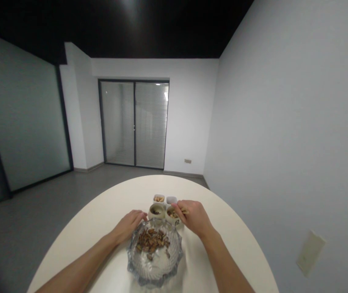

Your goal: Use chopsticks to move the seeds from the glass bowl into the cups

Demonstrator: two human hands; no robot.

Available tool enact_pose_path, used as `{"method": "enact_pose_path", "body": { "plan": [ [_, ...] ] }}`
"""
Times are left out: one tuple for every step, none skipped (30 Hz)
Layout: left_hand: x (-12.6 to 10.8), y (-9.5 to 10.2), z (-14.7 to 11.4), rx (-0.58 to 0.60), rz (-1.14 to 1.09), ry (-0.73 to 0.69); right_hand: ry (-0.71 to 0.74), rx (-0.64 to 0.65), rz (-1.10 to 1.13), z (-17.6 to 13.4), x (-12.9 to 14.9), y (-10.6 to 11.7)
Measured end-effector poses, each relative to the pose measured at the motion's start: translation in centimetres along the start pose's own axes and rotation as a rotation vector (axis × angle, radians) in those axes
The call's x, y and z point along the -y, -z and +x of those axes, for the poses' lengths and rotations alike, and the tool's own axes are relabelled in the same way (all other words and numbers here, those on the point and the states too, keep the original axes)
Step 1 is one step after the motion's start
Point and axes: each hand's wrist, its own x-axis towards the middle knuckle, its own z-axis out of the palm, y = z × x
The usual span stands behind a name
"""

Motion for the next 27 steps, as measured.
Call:
{"method": "enact_pose_path", "body": {
  "plan": [
    [-0.1,0.0,0.0,0.002,0.001,0.001,-0.002,-0.026,0.013,0.0,0.0,0.3],
    [-0.2,0.1,-0.1,0.002,-0.004,0.004,-0.008,-0.053,0.028,-0.1,0.0,0.6],
    [-0.2,0.1,-0.1,-0.001,-0.014,0.007,-0.022,-0.081,0.043,-0.2,0.0,0.8],
    [-0.3,0.2,-0.1,-0.007,-0.028,0.010,-0.045,-0.116,0.055,-0.3,-0.1,1.0],
    [-0.4,0.2,-0.2,-0.014,-0.042,0.012,-0.076,-0.157,0.064,-0.5,-0.2,1.1],
    [-0.4,0.2,-0.2,-0.019,-0.055,0.013,-0.110,-0.200,0.069,-0.6,-0.3,1.0],
    [-0.5,0.2,-0.2,-0.024,-0.065,0.013,-0.146,-0.241,0.070,-0.8,-0.5,0.8],
    [-0.5,0.2,-0.3,-0.027,-0.073,0.015,-0.180,-0.277,0.071,-1.0,-0.7,0.5],
    [-0.5,0.1,-0.3,-0.030,-0.081,0.018,-0.209,-0.302,0.072,-1.2,-0.8,0.2],
    [-0.5,0.1,-0.3,-0.031,-0.088,0.021,-0.232,-0.313,0.077,-1.4,-1.0,-0.3],
    [-0.4,0.0,-0.4,-0.033,-0.092,0.022,-0.253,-0.315,0.086,-1.6,-1.2,-0.8],
    [-0.3,0.0,-0.4,-0.034,-0.095,0.022,-0.276,-0.311,0.099,-1.8,-1.4,-1.2],
    [-0.2,-0.1,-0.4,-0.037,-0.097,0.023,-0.299,-0.301,0.116,-1.9,-1.5,-1.6],
    [-0.1,-0.2,-0.5,-0.039,-0.099,0.022,-0.318,-0.288,0.134,-2.0,-1.7,-1.9],
    [0.1,-0.3,-0.5,-0.041,-0.102,0.023,-0.334,-0.275,0.152,-2.1,-1.7,-2.1],
    [0.2,-0.5,-0.5,-0.042,-0.105,0.024,-0.346,-0.266,0.169,-2.2,-1.8,-2.3],
    [0.4,-0.6,-0.5,-0.040,-0.107,0.026,-0.358,-0.262,0.182,-2.2,-1.8,-2.2],
    [0.6,-0.7,-0.5,-0.040,-0.111,0.030,-0.373,-0.268,0.191,-2.2,-1.7,-2.1],
    [0.8,-0.9,-0.5,-0.037,-0.114,0.034,-0.395,-0.281,0.198,-2.1,-1.6,-2.0],
    [1.1,-1.0,-0.5,-0.033,-0.117,0.038,-0.422,-0.299,0.208,-2.0,-1.4,-1.7],
    [1.2,-1.2,-0.5,-0.031,-0.121,0.041,-0.456,-0.322,0.224,-1.9,-1.2,-1.4],
    [1.4,-1.3,-0.5,-0.027,-0.124,0.044,-0.493,-0.350,0.248,-1.7,-0.9,-1.1],
    [1.6,-1.4,-0.5,-0.025,-0.128,0.048,-0.529,-0.380,0.282,-1.5,-0.5,-0.8],
    [1.7,-1.5,-0.5,-0.024,-0.132,0.057,-0.564,-0.415,0.325,-1.3,0.0,-0.6],
    [1.8,-1.5,-0.5,-0.023,-0.134,0.065,-0.593,-0.450,0.371,-1.1,0.5,-0.3],
    [1.8,-1.6,-0.5,-0.024,-0.134,0.070,-0.612,-0.471,0.422,-0.9,1.0,-0.1],
    [1.7,-1.6,-0.5,-0.024,-0.133,0.069,-0.629,-0.487,0.475,-0.7,1.5,0.1]
  ]
}}
